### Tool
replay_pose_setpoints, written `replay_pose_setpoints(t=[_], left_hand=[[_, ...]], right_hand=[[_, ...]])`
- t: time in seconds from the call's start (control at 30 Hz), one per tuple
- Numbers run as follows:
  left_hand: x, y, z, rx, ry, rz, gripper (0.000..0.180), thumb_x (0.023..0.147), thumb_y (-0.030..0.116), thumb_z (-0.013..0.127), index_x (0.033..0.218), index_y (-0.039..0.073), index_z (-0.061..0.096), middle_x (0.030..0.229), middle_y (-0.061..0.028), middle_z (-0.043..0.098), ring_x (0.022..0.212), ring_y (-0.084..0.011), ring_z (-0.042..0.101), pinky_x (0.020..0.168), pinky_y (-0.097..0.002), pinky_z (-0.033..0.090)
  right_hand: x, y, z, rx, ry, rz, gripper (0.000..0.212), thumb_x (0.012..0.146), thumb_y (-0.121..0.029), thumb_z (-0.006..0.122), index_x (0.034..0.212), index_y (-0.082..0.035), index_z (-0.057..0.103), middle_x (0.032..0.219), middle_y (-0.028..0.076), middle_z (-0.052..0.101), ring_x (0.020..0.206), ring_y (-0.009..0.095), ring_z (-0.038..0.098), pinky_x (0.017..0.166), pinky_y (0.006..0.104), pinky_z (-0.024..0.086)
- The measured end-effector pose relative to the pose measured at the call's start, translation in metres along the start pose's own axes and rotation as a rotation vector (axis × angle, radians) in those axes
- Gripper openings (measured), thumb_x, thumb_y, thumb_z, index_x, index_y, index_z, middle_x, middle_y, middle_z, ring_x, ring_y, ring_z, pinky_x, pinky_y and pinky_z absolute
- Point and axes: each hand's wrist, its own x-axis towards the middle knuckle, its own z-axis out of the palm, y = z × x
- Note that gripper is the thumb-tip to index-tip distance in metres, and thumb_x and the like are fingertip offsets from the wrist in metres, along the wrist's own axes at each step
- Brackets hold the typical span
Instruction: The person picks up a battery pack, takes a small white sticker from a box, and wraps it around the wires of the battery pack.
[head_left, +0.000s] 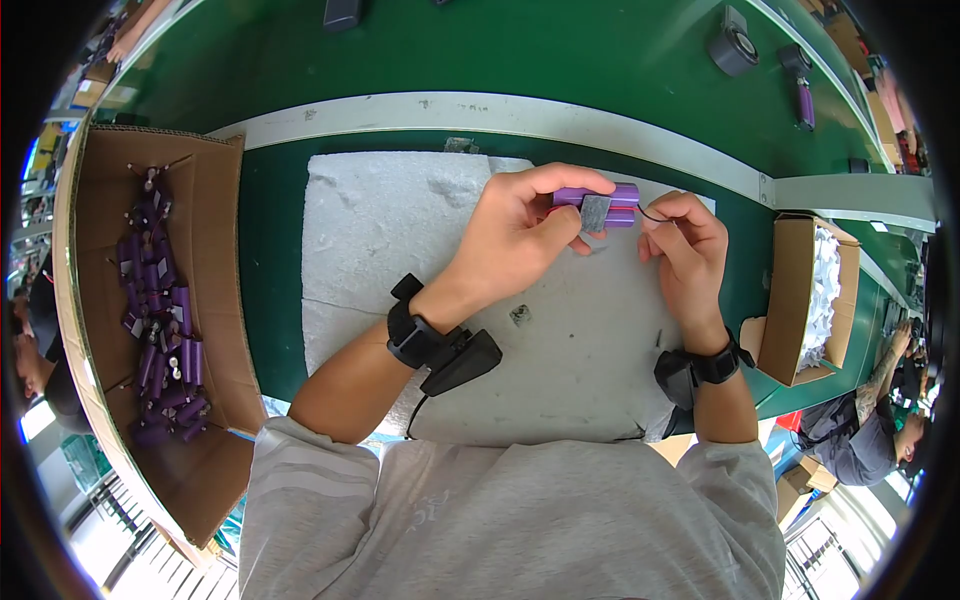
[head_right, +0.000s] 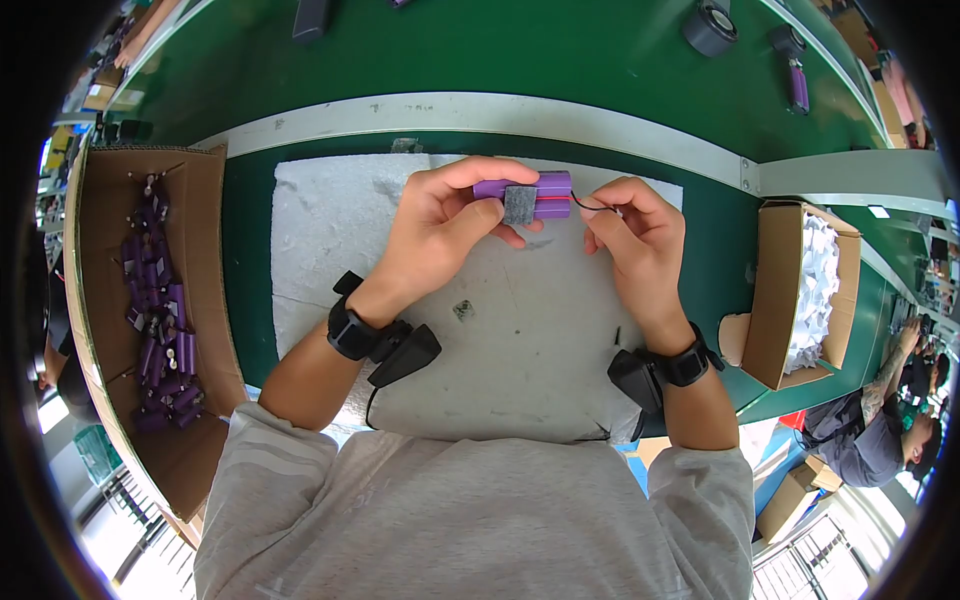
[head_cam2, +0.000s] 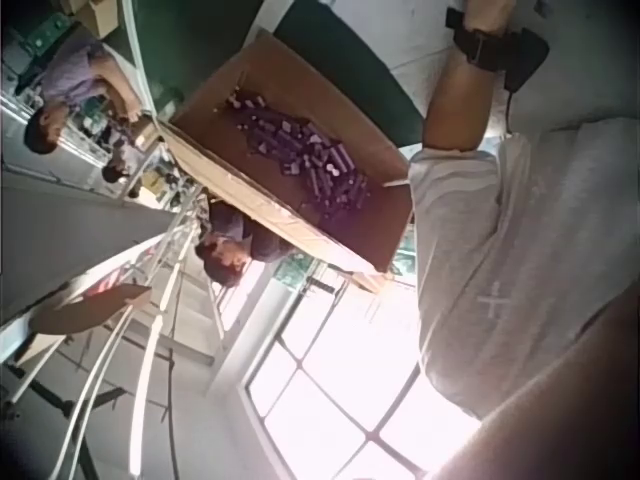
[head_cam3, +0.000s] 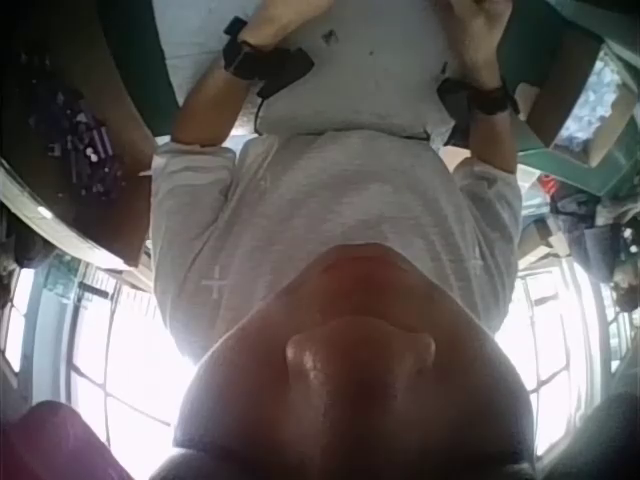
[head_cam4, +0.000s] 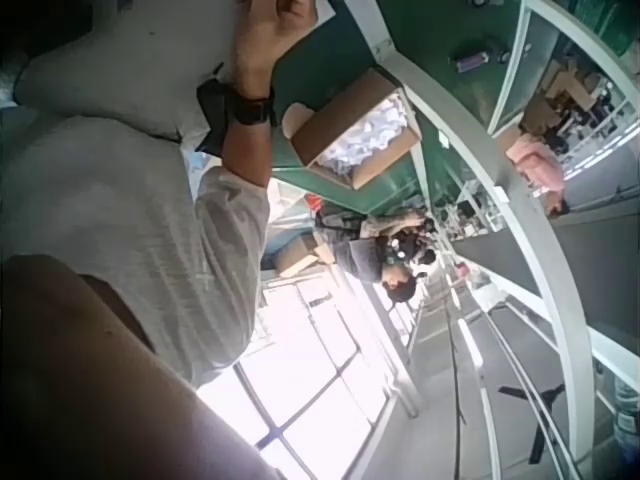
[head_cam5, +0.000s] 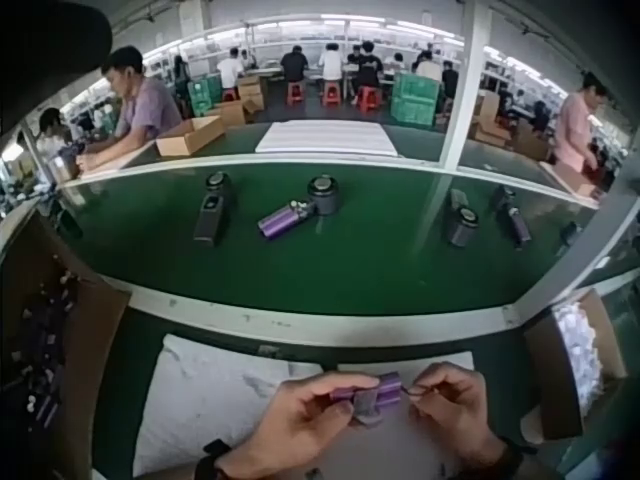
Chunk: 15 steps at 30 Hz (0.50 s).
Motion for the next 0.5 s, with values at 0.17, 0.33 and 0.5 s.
replay_pose_setpoints(t=[0.17,0.33,0.5], left_hand=[[-0.0008,-0.0004,0.0009,0.019,-0.014,0.003,0.031,0.075,-0.009,0.04,0.099,-0.003,0.059,0.099,-0.0118,0.059,0.075,-0.0159,0.06,0.064,-0.0273,0.052],[-0.0004,-0.0001,-0.0018,0.104,-0.08,0.01,0.034,0.079,-0.01,0.037,0.106,-0.002,0.056,0.101,-0.0127,0.057,0.084,-0.0197,0.061,0.068,-0.0288,0.053],[-0.0012,-0.0003,-0.0008,0.068,-0.034,0.027,0.032,0.078,-0.009,0.038,0.103,-0.002,0.057,0.099,-0.0124,0.058,0.082,-0.0181,0.061,0.066,-0.0284,0.053]], right_hand=[[-0.001,0.0,-0.0001,-0.079,-0.047,-0.007,0.005,0.08,0.004,0.051,0.082,0.002,0.055,0.077,0.006,0.052,0.059,0.01,0.044,0.052,0.0238,0.039],[-0.0013,-0.0022,0.0004,-0.133,-0.077,0.008,0.005,0.08,0.004,0.052,0.084,0.003,0.056,0.076,0.006,0.054,0.059,0.011,0.046,0.052,0.0235,0.04],[-0.0012,-0.0024,0.005,-0.171,-0.031,0.017,0.006,0.08,0.002,0.055,0.086,0.003,0.057,0.076,0.006,0.054,0.058,0.011,0.046,0.053,0.0237,0.04]])
